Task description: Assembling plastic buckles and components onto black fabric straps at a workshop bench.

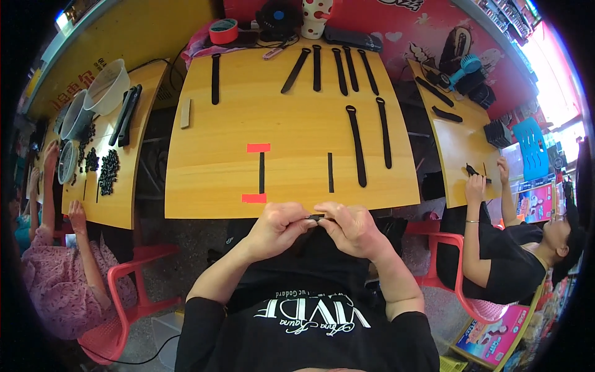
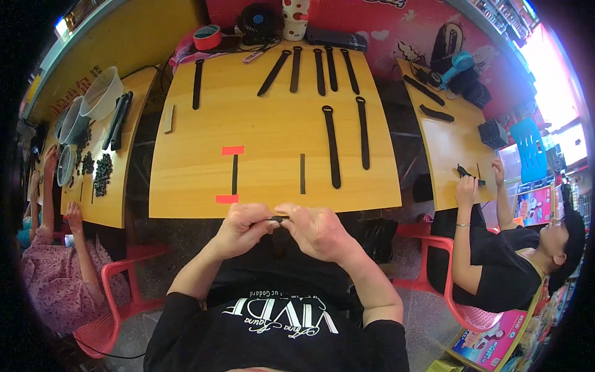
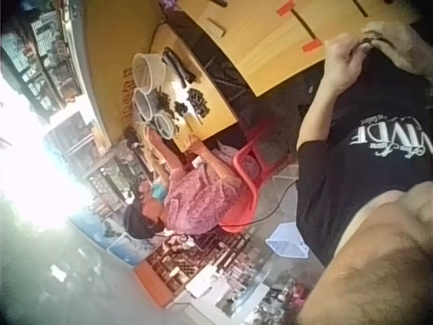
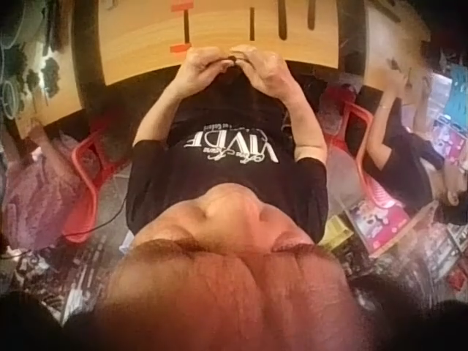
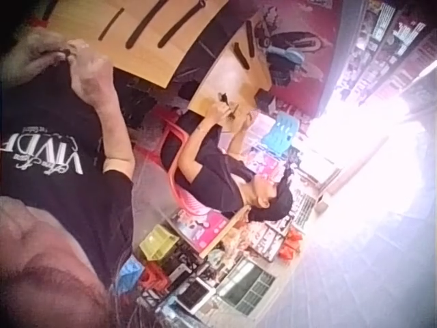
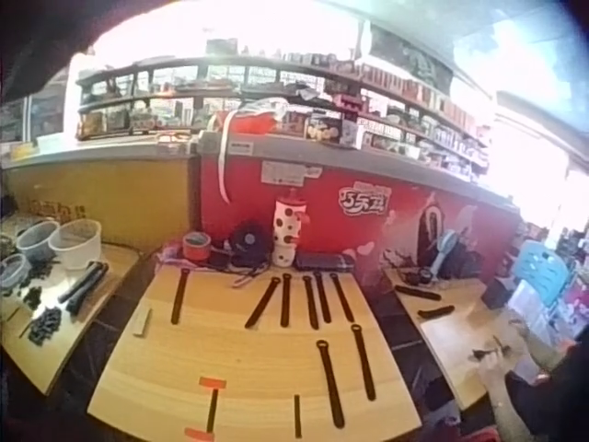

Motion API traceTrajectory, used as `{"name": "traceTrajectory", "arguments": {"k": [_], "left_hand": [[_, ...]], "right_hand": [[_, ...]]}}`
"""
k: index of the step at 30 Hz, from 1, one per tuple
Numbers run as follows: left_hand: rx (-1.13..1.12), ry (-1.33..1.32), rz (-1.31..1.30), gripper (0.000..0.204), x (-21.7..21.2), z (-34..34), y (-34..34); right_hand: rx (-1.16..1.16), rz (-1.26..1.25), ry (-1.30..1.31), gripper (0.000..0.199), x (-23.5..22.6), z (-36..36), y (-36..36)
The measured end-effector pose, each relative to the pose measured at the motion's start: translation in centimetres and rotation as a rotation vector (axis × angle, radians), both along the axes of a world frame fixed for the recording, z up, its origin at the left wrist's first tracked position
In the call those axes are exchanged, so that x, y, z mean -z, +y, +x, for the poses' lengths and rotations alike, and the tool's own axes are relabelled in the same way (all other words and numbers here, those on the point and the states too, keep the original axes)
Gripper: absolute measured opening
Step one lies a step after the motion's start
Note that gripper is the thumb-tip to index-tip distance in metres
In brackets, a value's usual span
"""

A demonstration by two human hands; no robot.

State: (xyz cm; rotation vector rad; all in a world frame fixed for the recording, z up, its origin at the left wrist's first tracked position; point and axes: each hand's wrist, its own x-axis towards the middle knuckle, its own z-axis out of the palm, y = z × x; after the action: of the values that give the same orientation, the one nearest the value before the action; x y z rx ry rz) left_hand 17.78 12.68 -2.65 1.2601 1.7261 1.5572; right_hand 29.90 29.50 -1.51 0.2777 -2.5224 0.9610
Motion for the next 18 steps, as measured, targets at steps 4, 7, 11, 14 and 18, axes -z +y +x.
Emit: {"name": "traceTrajectory", "arguments": {"k": [4, 7, 11, 14, 18], "left_hand": [[-0.032, 0.068, 0.039, 0.004, 0.6, 0.3, 0.3], [-0.051, 0.022, 0.043, 0.004, 0.8, 0.4, 0.3], [-0.133, -0.044, 0.071, 0.004, 1.4, 0.9, 0.5], [-0.191, -0.105, 0.107, 0.003, 1.5, 1.4, 0.8], [-0.226, -0.025, 0.174, 0.003, 1.5, 1.4, 0.9]], "right_hand": [[0.067, -0.258, -0.176, 0.026, 0.2, 0.6, -0.2], [0.096, -0.347, -0.203, 0.019, -0.1, 0.5, -0.5], [0.168, -0.405, -0.176, 0.013, -0.2, 0.2, -1.4], [0.251, -0.399, -0.065, 0.012, 0.4, 0.1, -2.5], [0.274, -0.477, 0.031, 0.010, 0.9, -0.2, -3.3]]}}
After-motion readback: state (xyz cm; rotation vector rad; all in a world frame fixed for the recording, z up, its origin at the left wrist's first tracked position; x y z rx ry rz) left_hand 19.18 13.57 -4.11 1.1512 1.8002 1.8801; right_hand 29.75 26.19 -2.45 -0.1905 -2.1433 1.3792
